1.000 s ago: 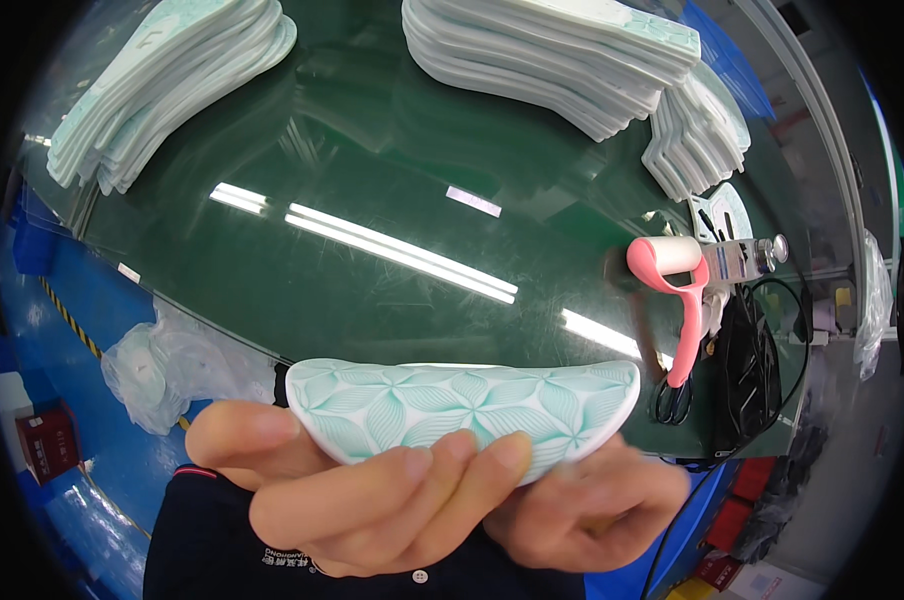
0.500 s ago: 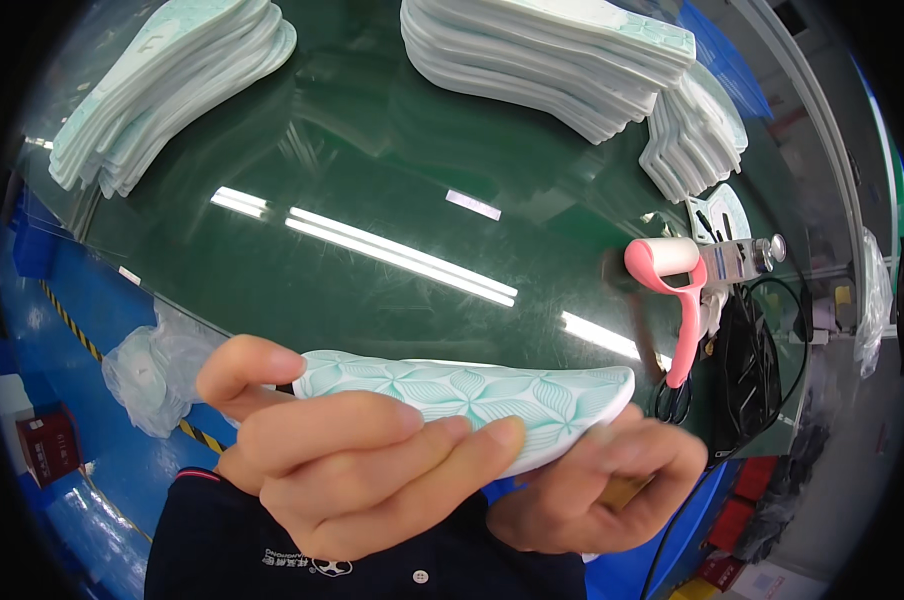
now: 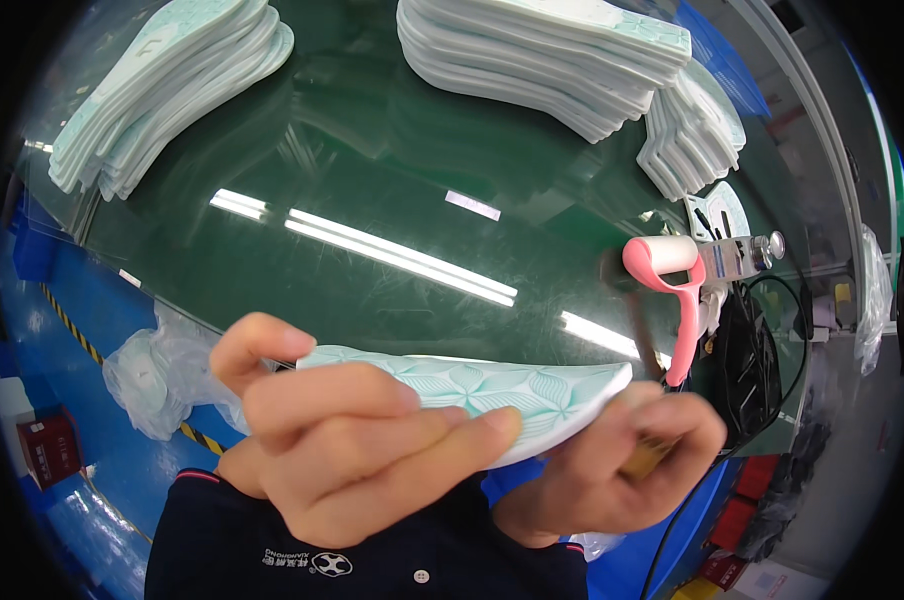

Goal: The person picks up white plastic shoe insoles from a stack on a green table and wipes them with a small brown abrasive block. They handle the insoles one at a time, turning them over to clean both the patterned top surface and the plain bottom surface before placing them back on the table.

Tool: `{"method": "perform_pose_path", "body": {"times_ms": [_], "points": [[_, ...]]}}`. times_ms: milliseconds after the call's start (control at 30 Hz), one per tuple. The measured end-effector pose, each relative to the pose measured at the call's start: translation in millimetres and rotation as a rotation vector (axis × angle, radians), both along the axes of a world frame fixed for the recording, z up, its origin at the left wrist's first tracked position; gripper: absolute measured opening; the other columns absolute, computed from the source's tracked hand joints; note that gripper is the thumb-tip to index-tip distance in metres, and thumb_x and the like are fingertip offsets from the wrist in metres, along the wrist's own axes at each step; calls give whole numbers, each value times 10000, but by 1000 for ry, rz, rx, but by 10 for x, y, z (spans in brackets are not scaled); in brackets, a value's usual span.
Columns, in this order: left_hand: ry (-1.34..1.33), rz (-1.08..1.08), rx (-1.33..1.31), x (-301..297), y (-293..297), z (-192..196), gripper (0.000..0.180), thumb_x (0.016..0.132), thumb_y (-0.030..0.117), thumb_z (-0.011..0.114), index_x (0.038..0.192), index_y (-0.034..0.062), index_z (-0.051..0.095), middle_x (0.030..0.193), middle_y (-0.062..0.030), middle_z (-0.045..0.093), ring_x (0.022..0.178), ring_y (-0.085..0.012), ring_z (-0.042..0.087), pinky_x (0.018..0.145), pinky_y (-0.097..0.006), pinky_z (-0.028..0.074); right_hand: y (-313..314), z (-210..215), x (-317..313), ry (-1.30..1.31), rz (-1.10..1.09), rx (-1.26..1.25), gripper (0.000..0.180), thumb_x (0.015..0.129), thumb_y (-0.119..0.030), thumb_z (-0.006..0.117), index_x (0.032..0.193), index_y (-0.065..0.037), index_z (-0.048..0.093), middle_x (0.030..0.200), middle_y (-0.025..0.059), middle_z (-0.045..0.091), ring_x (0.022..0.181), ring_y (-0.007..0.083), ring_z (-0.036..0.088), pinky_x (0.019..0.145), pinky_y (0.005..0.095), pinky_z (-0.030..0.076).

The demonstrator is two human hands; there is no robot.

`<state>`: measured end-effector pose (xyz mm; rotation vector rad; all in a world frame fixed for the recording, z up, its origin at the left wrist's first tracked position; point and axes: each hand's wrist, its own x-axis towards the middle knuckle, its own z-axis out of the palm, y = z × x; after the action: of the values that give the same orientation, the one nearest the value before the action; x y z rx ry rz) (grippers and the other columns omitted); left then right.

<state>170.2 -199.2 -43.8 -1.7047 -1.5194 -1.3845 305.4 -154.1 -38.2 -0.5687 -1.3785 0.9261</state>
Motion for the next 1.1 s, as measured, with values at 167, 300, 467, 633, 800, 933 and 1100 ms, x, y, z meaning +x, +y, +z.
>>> {"method": "perform_pose_path", "body": {"times_ms": [167,300,467,633,800,933,1100], "points": [[-148,-59,34,50,61,113,113,623,323,632,682,226,622,620,120,448,710,-93,387,788,-334,297,18,64,209,0,247,141,313,708,95,563,932,-15,374,607,100,492,562,224,544,589,361,497],[-168,-1,90,29,60,26,129,674,366,603,674,237,597,615,124,432,708,-88,381,794,-326,298,-2,126,196,-97,320,127,418,640,148,622,974,-5,424,666,116,540,614,240,580,654,344,501],[-181,-22,149,52,93,26,112,708,367,581,687,258,593,608,132,418,728,-75,385,821,-320,302,-94,70,5,93,114,143,115,856,-14,423,904,-51,325,534,43,428,490,100,468,555,278,448],[-158,-35,117,13,55,17,82,716,341,578,690,265,595,602,133,409,748,-68,388,846,-315,297,-59,69,3,110,229,131,122,857,-21,433,905,-50,325,551,31,412,473,100,436,532,255,435],[-137,-51,96,-5,37,14,69,696,336,586,691,268,595,604,135,407,754,-66,390,849,-313,293,-54,15,-19,133,105,216,146,852,-26,449,906,-52,316,558,35,411,480,99,440,512,253,423],[-131,-36,95,2,21,9,57,685,331,590,691,274,595,605,136,407,755,-67,391,853,-314,291,-72,40,30,18,79,169,193,843,-51,488,921,-47,311,566,41,415,487,111,449,506,263,420],[-107,-29,108,23,38,7,63,670,327,603,712,280,608,617,141,424,761,-67,396,856,-322,292,-24,0,17,71,273,174,205,815,-27,509,903,-31,324,592,107,509,513,127,515,521,283,441]]}}
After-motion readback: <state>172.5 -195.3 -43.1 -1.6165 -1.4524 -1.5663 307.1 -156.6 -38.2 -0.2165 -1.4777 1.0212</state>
